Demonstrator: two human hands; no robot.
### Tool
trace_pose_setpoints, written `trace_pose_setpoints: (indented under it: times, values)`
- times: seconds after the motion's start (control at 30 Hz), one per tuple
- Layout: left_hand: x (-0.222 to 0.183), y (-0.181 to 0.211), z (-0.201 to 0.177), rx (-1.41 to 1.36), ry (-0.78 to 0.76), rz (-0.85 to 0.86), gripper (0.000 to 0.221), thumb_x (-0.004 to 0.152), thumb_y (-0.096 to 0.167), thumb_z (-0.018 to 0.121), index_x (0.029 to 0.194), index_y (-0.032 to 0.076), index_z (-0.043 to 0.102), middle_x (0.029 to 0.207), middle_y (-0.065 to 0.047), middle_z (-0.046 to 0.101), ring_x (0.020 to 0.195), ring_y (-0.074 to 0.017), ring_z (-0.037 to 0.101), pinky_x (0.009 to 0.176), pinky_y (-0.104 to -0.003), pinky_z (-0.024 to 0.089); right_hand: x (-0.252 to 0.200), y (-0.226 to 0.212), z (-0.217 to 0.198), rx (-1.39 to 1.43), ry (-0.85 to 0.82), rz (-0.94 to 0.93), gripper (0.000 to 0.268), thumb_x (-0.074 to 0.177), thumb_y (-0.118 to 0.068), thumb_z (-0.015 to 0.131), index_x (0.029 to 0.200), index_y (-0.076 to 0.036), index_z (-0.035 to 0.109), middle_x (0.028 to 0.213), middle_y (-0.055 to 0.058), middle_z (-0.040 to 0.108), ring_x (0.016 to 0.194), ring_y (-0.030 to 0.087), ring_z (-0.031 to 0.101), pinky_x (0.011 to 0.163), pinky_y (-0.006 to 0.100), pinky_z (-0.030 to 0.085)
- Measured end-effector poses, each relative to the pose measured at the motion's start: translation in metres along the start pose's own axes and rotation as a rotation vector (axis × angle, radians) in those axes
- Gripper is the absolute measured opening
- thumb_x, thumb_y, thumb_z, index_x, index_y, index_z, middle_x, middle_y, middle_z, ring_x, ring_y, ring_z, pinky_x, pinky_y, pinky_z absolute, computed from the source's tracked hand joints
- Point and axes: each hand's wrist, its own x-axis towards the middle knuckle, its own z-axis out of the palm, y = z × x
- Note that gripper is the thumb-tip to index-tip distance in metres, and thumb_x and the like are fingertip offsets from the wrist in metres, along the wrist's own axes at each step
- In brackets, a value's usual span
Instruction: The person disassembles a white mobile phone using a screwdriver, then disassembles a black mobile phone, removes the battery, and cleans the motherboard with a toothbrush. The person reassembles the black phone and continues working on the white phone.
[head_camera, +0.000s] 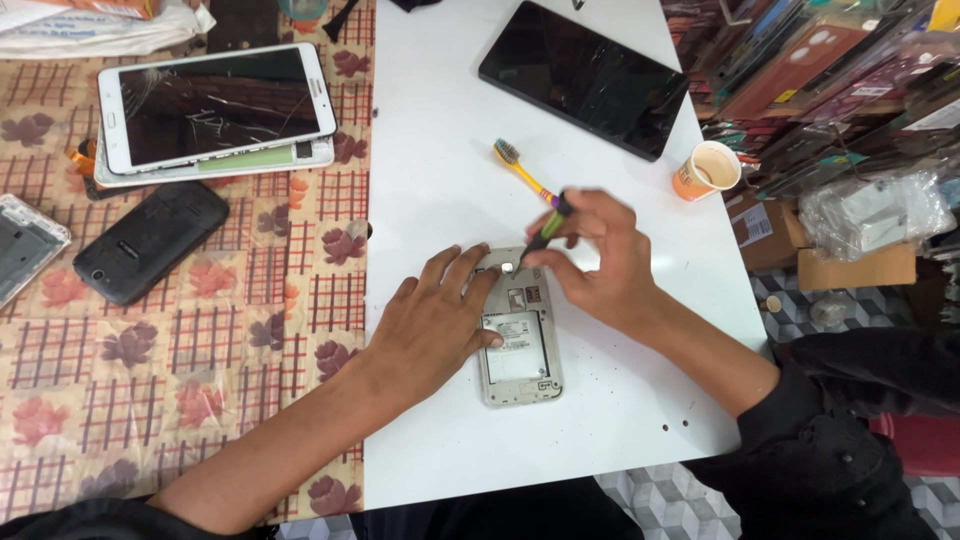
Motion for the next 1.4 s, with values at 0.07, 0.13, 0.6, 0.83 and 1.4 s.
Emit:
trace_pose_setpoints:
  times: [0.07, 0.13, 0.6, 0.83, 1.4]
  values:
    - [0.001, 0.000, 0.001, 0.013, 0.002, -0.003, 0.077, 0.081, 0.037, 0.077, 0.143, 0.003, 0.047, 0.159, -0.016, 0.033, 0.144, -0.0355, 0.029, 0.103, -0.054, 0.044, -0.002, 0.001, 0.004, -0.181, 0.104, -0.101, 0.084, 0.080, -0.010, 0.090, 0.139, -0.011, 0.030, 0.108, 0.018, 0.064, 0.087, 0.019, 0.072, 0.072, 0.029, 0.057]
    - [0.001, 0.000, 0.002, 0.015, 0.000, -0.009, 0.077, 0.080, 0.038, 0.077, 0.143, 0.004, 0.047, 0.159, -0.016, 0.033, 0.144, -0.0353, 0.030, 0.102, -0.054, 0.044, -0.005, 0.000, 0.006, -0.033, 0.014, -0.177, 0.075, 0.089, -0.003, 0.080, 0.142, -0.010, 0.027, 0.119, 0.019, 0.061, 0.102, 0.025, 0.069, 0.088, 0.035, 0.058]
    - [0.000, -0.001, 0.003, 0.025, 0.017, 0.002, 0.077, 0.080, 0.037, 0.077, 0.144, 0.005, 0.049, 0.161, -0.015, 0.034, 0.143, -0.0346, 0.031, 0.102, -0.053, 0.044, 0.002, -0.007, -0.004, -0.020, -0.011, -0.053, 0.062, 0.097, -0.004, 0.077, 0.142, -0.005, 0.035, 0.116, 0.013, 0.072, 0.106, 0.024, 0.077, 0.093, 0.033, 0.064]
    - [-0.002, 0.001, 0.002, 0.023, 0.037, 0.004, 0.072, 0.079, 0.038, 0.078, 0.137, 0.004, 0.051, 0.154, -0.014, 0.037, 0.143, -0.0333, 0.034, 0.102, -0.051, 0.046, -0.004, -0.009, 0.003, 0.045, -0.076, -0.077, 0.064, 0.098, 0.001, 0.071, 0.146, -0.008, 0.029, 0.117, 0.017, 0.072, 0.108, 0.027, 0.076, 0.097, 0.037, 0.061]
    - [0.003, -0.008, 0.000, 0.004, 0.125, 0.060, 0.071, 0.077, 0.044, 0.081, 0.127, -0.001, 0.057, 0.141, -0.015, 0.048, 0.130, -0.0331, 0.046, 0.094, -0.048, 0.050, -0.008, 0.001, 0.015, -0.084, -0.044, -0.082, 0.068, 0.096, -0.011, 0.081, 0.142, -0.011, 0.030, 0.109, 0.014, 0.071, 0.105, 0.024, 0.068, 0.093, 0.038, 0.055]
